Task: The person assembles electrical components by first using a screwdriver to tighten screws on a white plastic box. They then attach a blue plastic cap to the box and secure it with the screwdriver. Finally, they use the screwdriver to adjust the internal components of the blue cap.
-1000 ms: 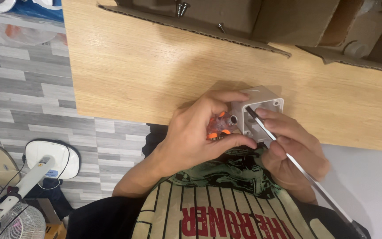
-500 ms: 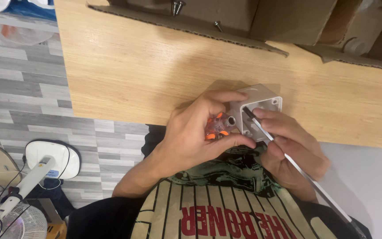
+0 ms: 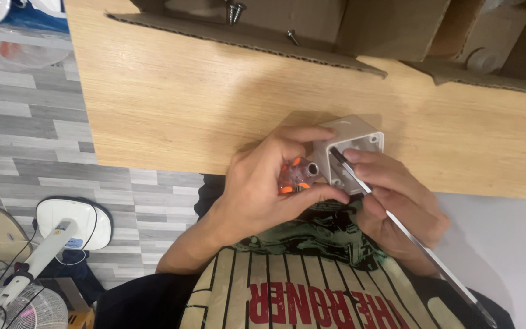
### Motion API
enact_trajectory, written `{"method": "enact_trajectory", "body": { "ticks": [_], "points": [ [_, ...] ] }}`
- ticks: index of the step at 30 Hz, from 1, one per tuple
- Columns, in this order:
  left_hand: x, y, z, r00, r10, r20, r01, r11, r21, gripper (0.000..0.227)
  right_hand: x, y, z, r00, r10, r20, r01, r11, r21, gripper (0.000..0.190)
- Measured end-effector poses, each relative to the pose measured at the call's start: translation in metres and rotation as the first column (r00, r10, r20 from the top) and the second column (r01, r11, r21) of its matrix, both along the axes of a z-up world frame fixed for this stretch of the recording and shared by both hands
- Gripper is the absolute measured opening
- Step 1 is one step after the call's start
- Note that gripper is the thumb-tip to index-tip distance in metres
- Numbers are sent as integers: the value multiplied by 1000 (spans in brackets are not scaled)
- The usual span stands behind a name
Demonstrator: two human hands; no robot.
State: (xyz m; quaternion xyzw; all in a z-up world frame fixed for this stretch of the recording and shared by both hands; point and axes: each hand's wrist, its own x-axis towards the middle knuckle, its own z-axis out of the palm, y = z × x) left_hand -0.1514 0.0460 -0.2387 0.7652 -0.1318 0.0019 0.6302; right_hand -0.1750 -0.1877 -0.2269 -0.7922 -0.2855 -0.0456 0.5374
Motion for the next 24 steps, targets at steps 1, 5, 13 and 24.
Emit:
{"method": "enact_trajectory", "body": {
  "ticks": [1,5,13,24],
  "points": [
    [1,1,1,1000,3,6,-3,1000,2,65,0,1,2,1000,3,6,-3,1000,2,13],
    [1,0,-2,1000,-6,31,7,1000,-16,65,-1,0,5,998,-9,-64,8,1000,-16,11],
    [-6,-3,-14,998,-29,60,34,996,-77,63,-9,-5,3,995,0,-101,2,1000,23,24],
    [-3,-5,-7,995,28,93,-23,998,-54,61,-5,-2,13,992,-11,-128,-1,995,-96,16]
  ]
}}
